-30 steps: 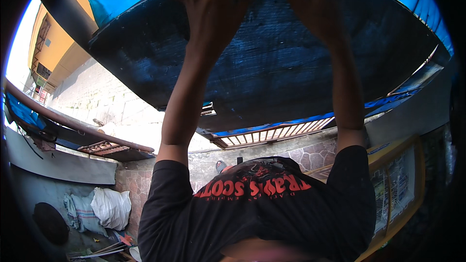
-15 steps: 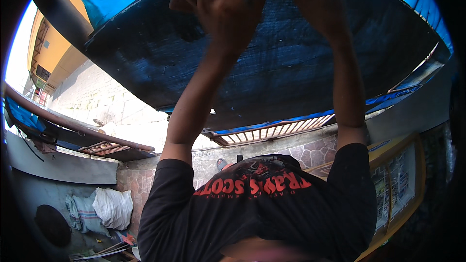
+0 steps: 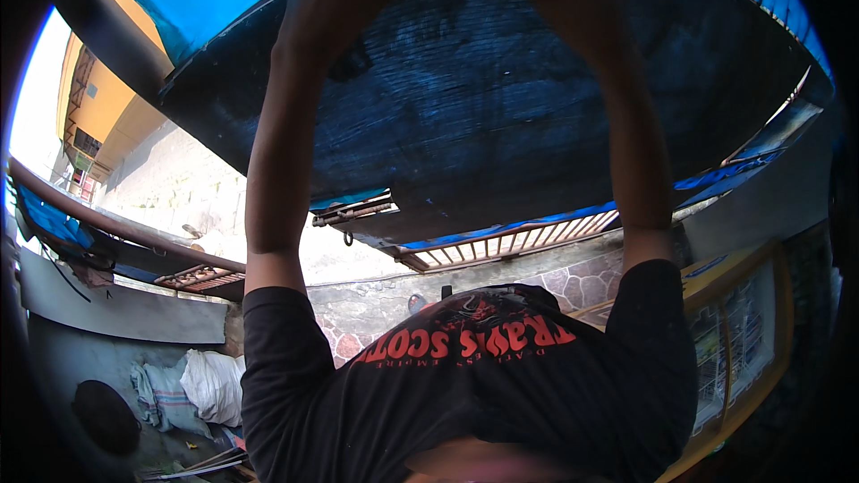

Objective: The person uses a small tool to scrape and adjust the edge of a large, curved, dark metal structure. They repeatedly scrape along the seam where the metal meets a blue surface, occasionally pausing to inspect the area.

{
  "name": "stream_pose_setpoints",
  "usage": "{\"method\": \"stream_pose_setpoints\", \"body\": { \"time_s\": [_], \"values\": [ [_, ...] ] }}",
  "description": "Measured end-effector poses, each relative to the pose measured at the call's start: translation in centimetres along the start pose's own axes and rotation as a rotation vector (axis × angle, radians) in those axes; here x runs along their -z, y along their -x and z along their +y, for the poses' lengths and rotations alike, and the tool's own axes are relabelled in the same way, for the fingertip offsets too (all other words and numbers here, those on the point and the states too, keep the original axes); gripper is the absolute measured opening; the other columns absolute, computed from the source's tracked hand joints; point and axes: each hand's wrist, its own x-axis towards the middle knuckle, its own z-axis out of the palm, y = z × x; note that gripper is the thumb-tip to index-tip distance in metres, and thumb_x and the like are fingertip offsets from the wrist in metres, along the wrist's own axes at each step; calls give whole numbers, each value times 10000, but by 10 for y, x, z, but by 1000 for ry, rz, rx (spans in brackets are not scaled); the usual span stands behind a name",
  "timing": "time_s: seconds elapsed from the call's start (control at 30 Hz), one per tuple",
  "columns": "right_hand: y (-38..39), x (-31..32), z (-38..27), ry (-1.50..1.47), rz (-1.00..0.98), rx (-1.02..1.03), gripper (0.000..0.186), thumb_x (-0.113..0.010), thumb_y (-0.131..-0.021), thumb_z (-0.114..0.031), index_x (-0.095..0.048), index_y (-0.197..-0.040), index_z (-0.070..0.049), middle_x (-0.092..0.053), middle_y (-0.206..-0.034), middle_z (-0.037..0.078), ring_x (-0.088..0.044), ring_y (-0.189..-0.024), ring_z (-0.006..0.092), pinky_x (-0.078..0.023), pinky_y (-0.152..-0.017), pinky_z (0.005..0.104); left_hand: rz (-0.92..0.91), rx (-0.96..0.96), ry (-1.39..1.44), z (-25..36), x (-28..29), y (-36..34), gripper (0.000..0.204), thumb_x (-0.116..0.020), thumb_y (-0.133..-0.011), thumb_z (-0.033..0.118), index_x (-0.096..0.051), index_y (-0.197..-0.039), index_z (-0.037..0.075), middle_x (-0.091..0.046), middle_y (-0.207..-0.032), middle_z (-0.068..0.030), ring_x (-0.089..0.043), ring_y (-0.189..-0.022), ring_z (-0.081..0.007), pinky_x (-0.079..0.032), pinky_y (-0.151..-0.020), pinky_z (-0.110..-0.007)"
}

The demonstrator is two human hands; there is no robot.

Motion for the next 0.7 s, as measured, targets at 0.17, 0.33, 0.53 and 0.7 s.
{"method": "stream_pose_setpoints", "body": {
  "time_s": [0.17, 0.33, 0.53, 0.7],
  "values": [
    [0, -5, 3, -45, 32, 56, 174, -747, -884, -30, -753, -1049, 27, -733, -975, 158, -739, -810, 289, -587, -701, 358, -5, 97, 28, 10, 4, -3, 364, -914, -563, 279, -843, -918, 240, -559, -1207, -50, -446, -1226, -288, -315, -1026, -431],
    [-1, 0, -10, -39, 4, -18, 152, -746, -885, -37, -756, -1016, 40, -719, -904, 147, -715, -737, 261, -561, -647, 352, -20, 315, -54, 41, 3, 10, 256, -902, -669, 244, -837, -910, 188, -563, -1199, -56, -437, -1229, -301, -321, -1005, -436],
    [0, 0, -11, -38, 0, -93, 138, -758, -883, -55, -761, -981, 41, -704, -847, 142, -690, -689, 238, -527, -601, 347, 44, 673, -83, 90, -2, 8, 163, -858, -762, 169, -828, -921, 151, -597, -1192, -99, -452, -1216, -307, -340, -1014, -452],
    [1, -5, -9, 43, 70, 12, 141, -765, -887, -64, -760, -979, 43, -709, -852, 138, -685, -679, 233, -521, -606, 337, 265, 607, 116, 96, -30, 34, 290, -902, -750, 150, -826, -1030, 154, -708, -1113, -56, -540, -1160, -267, -444, -990, -404]
  ]
}}
